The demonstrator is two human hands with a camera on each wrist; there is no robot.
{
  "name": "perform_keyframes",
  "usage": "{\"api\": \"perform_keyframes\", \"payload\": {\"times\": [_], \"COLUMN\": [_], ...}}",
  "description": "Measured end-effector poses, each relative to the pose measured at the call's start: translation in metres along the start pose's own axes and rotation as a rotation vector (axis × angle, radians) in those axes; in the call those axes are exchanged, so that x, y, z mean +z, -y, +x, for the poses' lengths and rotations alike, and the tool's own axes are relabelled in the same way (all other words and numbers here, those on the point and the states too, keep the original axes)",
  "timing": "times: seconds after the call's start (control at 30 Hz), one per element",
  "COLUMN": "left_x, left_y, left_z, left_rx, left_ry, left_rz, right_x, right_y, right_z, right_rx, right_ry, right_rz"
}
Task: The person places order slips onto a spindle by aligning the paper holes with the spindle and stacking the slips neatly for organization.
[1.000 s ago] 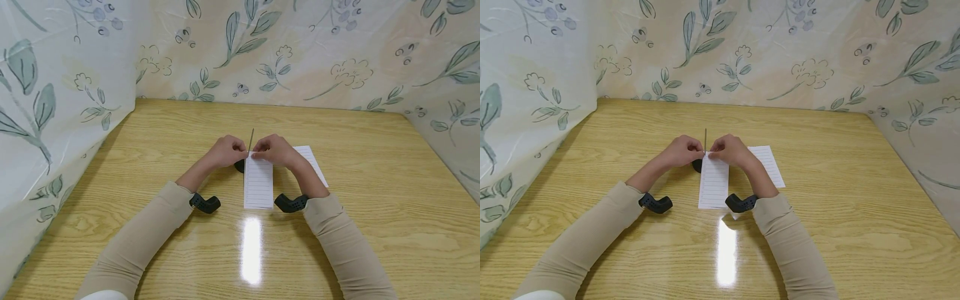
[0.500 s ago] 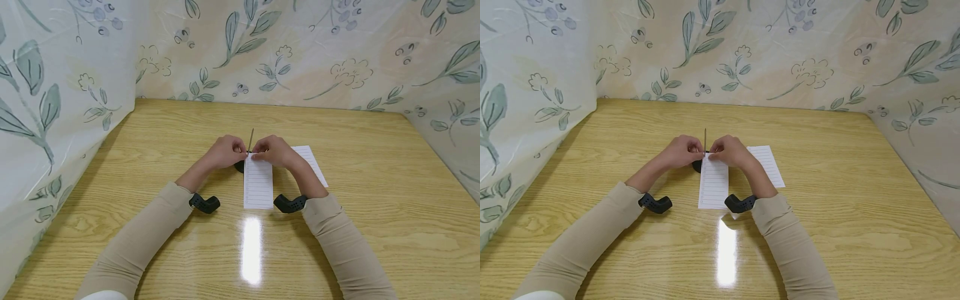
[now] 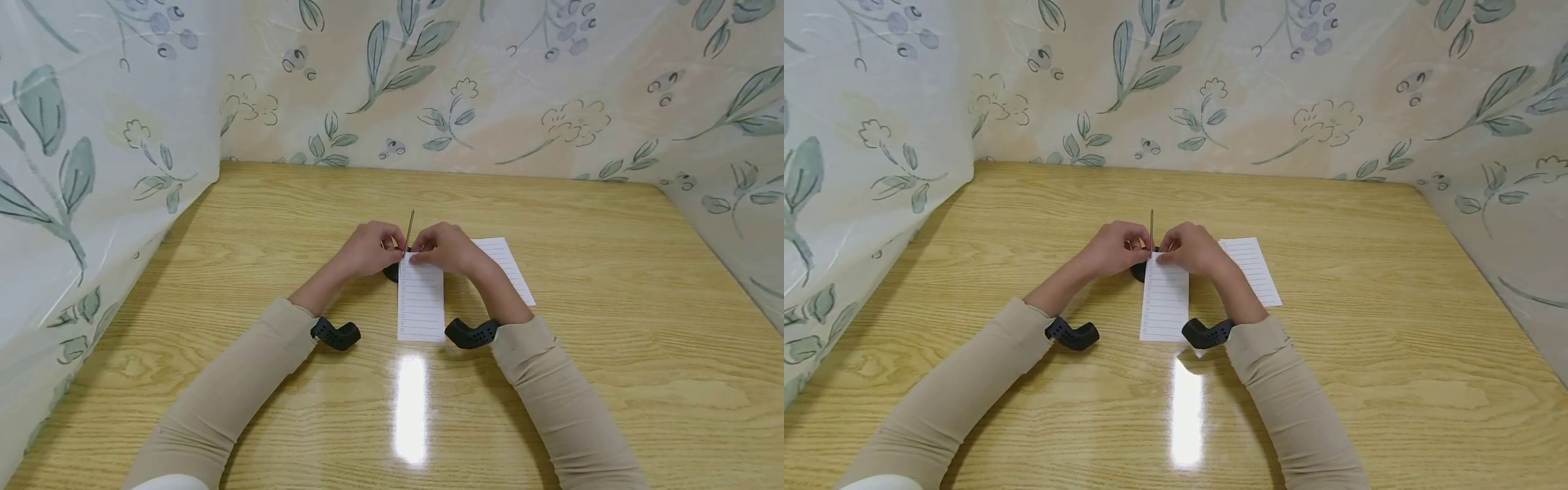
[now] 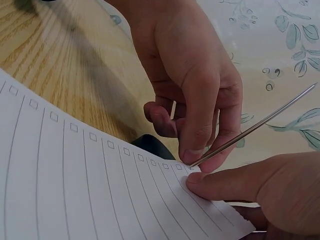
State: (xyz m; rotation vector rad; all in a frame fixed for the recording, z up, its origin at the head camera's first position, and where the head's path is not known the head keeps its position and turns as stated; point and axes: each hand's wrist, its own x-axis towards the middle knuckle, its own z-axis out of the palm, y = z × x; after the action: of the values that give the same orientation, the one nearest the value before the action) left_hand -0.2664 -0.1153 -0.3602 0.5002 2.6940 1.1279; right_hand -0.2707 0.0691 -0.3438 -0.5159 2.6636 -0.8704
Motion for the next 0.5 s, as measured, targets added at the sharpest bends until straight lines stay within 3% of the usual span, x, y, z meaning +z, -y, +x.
{"api": "perform_keyframes", "payload": {"times": [0.5], "left_x": [0.0033], "left_y": [0.0012], "left_z": [0.0001], "left_rx": [0.01], "left_ry": [0.011], "left_rz": [0.008], "right_x": [-0.0027], "right_y": [-0.0028], "right_z": [-0.001], "right_rx": [0.038], "right_ry": [-0.026], "right_rz": [-0.039]}}
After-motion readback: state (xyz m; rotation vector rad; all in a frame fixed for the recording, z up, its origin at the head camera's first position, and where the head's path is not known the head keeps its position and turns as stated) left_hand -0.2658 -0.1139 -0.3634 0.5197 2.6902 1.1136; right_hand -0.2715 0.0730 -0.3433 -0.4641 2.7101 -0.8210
